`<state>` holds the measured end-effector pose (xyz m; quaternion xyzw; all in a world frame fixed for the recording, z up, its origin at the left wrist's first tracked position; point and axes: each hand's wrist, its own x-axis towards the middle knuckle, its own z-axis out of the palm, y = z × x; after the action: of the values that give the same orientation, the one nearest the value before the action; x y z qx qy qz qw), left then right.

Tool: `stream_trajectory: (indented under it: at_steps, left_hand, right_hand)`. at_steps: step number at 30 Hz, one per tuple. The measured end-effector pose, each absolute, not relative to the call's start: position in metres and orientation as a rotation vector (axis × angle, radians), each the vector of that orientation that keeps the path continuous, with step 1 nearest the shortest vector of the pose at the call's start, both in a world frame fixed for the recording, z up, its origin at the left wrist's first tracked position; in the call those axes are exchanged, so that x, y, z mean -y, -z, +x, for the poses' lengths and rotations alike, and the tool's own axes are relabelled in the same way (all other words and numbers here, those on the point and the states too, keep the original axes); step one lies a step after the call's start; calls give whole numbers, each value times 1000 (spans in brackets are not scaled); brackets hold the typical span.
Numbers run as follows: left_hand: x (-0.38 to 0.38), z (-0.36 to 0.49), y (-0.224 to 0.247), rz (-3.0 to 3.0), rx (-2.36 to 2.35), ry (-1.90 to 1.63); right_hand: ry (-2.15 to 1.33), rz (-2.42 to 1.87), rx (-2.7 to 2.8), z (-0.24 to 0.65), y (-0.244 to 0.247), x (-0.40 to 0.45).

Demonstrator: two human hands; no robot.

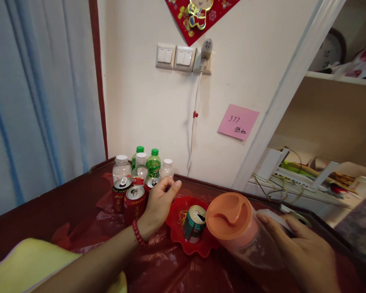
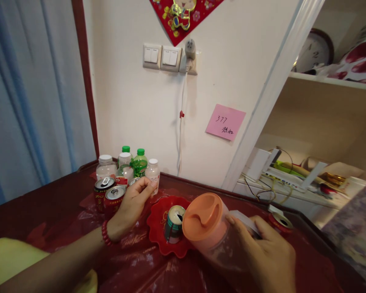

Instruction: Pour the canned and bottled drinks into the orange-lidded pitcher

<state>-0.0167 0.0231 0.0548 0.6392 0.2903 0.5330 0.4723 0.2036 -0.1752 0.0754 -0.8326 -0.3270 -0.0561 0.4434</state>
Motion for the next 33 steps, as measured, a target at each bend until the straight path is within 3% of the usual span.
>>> stream_trajectory:
  at_steps: [33]
  left_hand:
    - [-23,-17,-56,1542,-713,-1290]
  right_hand:
    - [97,-2032,812,202,-76,175]
